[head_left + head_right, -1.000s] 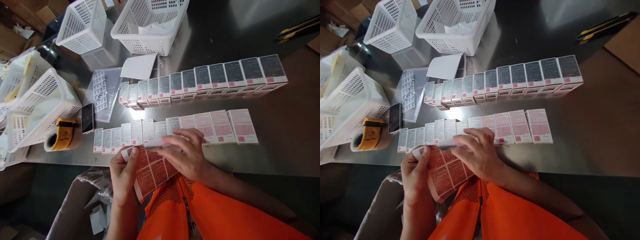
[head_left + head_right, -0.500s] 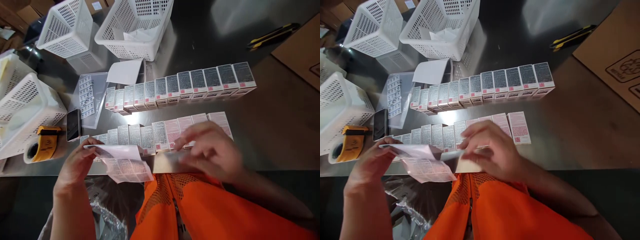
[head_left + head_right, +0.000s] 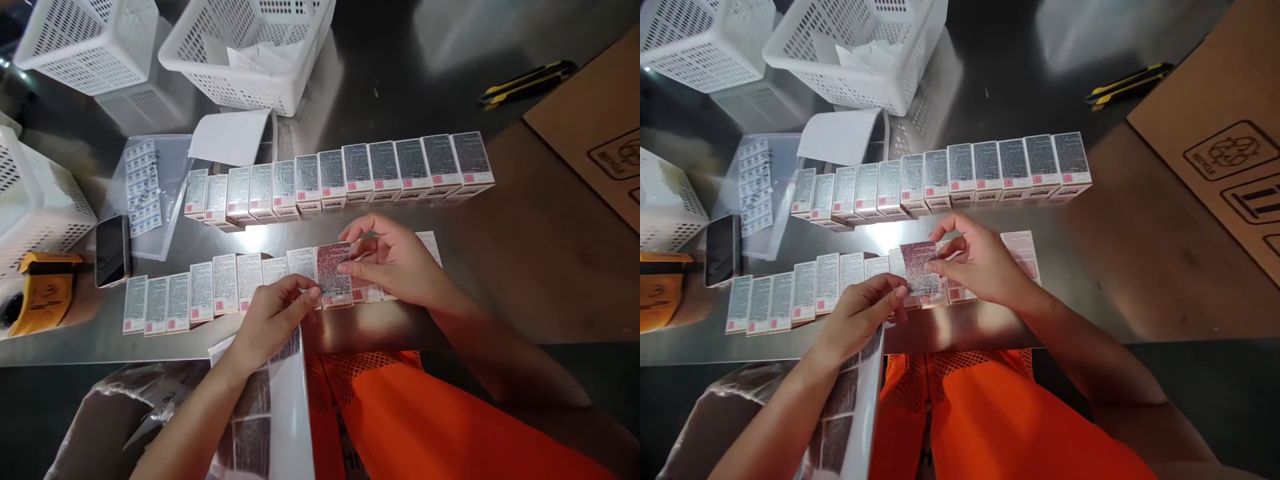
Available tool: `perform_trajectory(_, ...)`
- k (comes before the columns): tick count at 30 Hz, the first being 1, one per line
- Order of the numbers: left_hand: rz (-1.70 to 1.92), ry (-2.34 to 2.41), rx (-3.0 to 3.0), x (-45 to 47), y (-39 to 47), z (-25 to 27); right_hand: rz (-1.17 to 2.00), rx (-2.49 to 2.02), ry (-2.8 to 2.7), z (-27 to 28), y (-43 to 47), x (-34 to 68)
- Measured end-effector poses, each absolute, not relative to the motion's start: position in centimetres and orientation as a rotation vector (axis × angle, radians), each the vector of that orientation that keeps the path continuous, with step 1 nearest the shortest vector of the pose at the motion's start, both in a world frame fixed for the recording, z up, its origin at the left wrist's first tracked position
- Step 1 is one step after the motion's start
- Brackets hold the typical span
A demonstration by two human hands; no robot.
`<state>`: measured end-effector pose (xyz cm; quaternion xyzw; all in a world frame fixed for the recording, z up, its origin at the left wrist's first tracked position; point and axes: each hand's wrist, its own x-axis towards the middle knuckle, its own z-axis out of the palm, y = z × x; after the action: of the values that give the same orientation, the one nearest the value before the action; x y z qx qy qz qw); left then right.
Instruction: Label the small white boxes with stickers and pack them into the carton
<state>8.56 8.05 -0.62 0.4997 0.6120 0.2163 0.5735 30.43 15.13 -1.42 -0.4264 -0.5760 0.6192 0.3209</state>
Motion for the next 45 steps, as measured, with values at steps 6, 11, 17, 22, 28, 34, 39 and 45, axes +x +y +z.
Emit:
perform_trajectory(6, 0.52, 1.507, 1.283, 9.8, 8.2, -0.7, 1.463, -1.182, -1.635, -1.9, 15.4, 30.1)
perform_trajectory(11, 0.375, 1.615, 1.309, 10.6, 8.3, -0.7, 1.063, -1.329, -1.797, -2.6, 15.6, 29.7)
perform_trajectory(17, 0.269, 1.675, 1.342, 11.0, 8.5, -1.3, 0.943, -1.527, -1.89, -3.7, 15.7, 29.4)
perform_trajectory(22, 0.135, 1.696, 1.374, 11.3, 9.0, -1.2, 0.86, -1.577, -1.949, -3.8, 15.5, 29.2)
perform_trajectory(28, 0.057, 1.704, 1.354, 11.3, 9.5, -1.1, 0.81, -1.609, -1.979, -3.6, 15.4, 29.0)
perform_trajectory(34, 0.04, 1.703, 1.358, 11.2, 9.6, -1.2, 0.774, -1.616, -1.994, -3.6, 15.4, 28.9)
perform_trajectory(39, 0.051, 1.7, 1.372, 11.2, 9.6, -1.2, 0.754, -1.608, -2.001, -3.7, 15.3, 28.8)
perform_trajectory(45, 0.069, 1.719, 1.395, 11.3, 9.8, -1.3, 0.781, -1.622, -1.994, -3.8, 15.3, 28.8)
